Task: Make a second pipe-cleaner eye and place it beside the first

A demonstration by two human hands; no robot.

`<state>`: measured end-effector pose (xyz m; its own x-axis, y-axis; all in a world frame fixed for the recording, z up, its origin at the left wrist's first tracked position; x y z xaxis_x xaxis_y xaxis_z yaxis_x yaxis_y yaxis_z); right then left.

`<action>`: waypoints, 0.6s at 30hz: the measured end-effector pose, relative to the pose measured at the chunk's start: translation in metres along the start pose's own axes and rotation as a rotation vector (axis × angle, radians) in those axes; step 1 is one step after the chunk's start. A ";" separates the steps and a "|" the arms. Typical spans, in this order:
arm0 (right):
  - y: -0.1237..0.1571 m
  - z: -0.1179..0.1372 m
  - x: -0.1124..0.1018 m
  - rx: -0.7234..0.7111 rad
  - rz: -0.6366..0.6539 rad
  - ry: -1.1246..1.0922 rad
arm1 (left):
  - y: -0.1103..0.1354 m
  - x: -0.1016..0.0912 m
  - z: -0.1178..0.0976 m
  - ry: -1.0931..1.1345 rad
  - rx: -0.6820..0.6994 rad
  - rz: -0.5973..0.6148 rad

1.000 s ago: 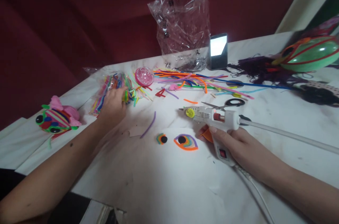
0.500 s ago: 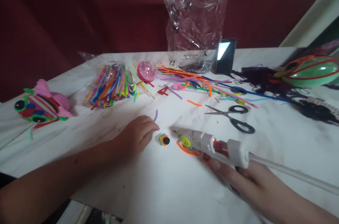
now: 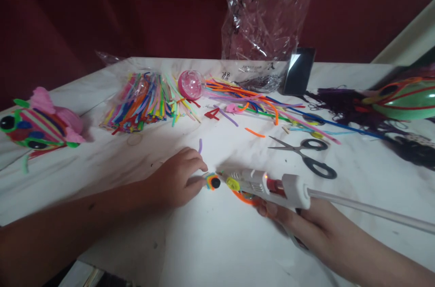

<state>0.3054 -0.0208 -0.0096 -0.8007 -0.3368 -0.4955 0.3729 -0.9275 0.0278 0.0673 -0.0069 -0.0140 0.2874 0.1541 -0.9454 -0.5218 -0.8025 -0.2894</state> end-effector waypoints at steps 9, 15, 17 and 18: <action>0.007 -0.022 0.000 -0.018 0.116 -0.021 | -0.002 -0.002 -0.003 -0.047 -0.001 0.091; 0.004 -0.015 0.003 -0.025 0.081 -0.011 | -0.003 -0.003 -0.003 -0.052 0.014 0.094; 0.004 -0.012 0.004 -0.018 0.074 0.000 | -0.003 -0.003 -0.004 -0.054 0.017 0.096; 0.004 -0.011 0.004 -0.016 0.063 0.010 | -0.003 -0.004 -0.004 -0.055 0.019 0.098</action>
<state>0.3090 -0.0238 -0.0209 -0.7707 -0.3926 -0.5018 0.4298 -0.9018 0.0454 0.0711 -0.0073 -0.0090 0.1899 0.1075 -0.9759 -0.5606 -0.8041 -0.1977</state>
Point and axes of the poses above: each hand's wrist, its own y-axis away from the middle knuckle, its own x-axis out of the palm, z = x × y, the point moved 4 cm from there along -y, towards the middle knuckle, and after that the axes turned 15 degrees about -y, right-handed, at the moved point
